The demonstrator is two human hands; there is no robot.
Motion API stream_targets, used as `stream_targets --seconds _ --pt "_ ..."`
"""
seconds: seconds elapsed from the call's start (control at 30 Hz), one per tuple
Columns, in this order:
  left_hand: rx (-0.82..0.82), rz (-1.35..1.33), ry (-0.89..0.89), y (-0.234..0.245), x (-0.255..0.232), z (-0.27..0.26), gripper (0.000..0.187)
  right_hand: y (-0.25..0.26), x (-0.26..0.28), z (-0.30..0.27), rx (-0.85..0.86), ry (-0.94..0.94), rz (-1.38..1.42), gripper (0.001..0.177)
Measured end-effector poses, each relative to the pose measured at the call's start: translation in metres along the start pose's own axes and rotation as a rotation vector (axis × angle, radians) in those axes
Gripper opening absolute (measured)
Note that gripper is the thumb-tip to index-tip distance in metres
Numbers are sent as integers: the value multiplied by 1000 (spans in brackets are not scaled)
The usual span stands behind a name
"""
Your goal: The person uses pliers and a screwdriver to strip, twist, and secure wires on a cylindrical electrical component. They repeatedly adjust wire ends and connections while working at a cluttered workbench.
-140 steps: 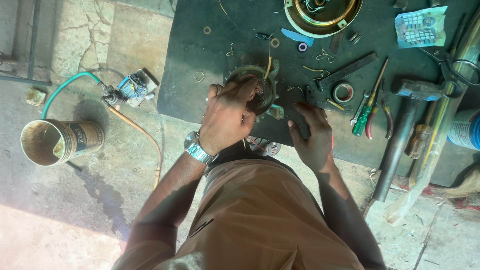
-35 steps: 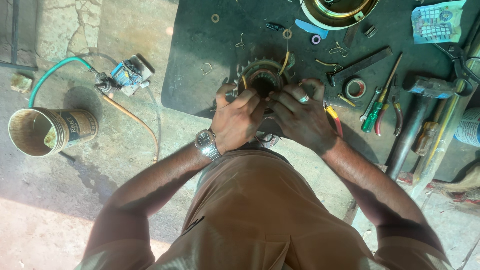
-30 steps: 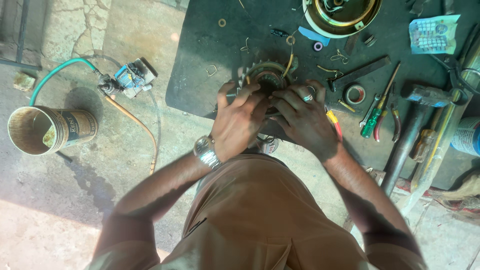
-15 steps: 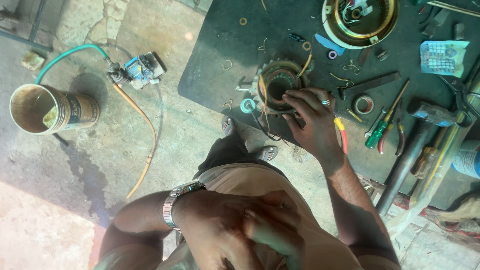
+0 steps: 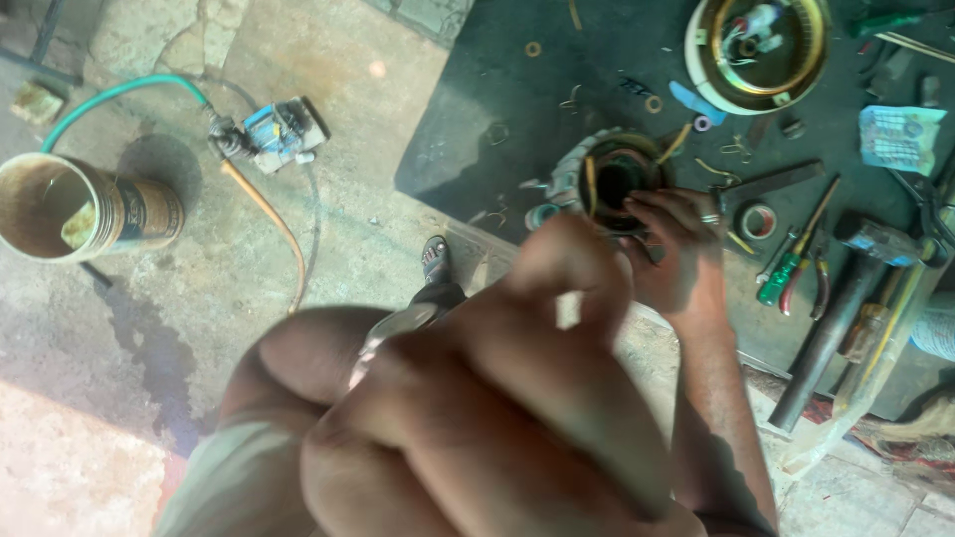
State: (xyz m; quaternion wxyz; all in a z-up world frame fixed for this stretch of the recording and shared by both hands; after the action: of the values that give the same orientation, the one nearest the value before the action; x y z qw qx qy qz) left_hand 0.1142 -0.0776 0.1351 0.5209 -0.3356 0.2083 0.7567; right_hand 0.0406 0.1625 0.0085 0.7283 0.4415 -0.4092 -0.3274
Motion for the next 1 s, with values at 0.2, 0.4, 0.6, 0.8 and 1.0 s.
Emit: stream_targets --seconds 0.2,0.4,0.6,0.8,1.0 --pt "-162 -187 -148 2 5 7 33 2 22 6 24 -80 -54 45" --pt "-132 -385 -201 22 -1 -1 39 2 41 12 57 -360 32 45" --pt "-102 -490 -177 50 -5 -30 45 0 55 18 -46 -332 -108 43" --pt "30 -423 -188 62 -2 -47 39 -1 62 21 -56 -425 -71 45" --pt "112 -314 -204 77 -16 -48 30 -3 62 16 -55 -463 -64 45"
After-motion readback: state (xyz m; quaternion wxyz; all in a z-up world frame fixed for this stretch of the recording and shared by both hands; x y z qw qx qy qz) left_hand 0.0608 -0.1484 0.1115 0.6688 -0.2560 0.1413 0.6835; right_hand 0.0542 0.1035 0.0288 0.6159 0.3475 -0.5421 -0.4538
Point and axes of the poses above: each hand's wrist, its own z-axis towards the middle knuckle, its own y-axis out of the back of the hand, x = y × z, the point moved 1 cm from there along z, towards the middle knuckle, and after that the axes turned 9 degrees about -z, right-handed, at the moved point
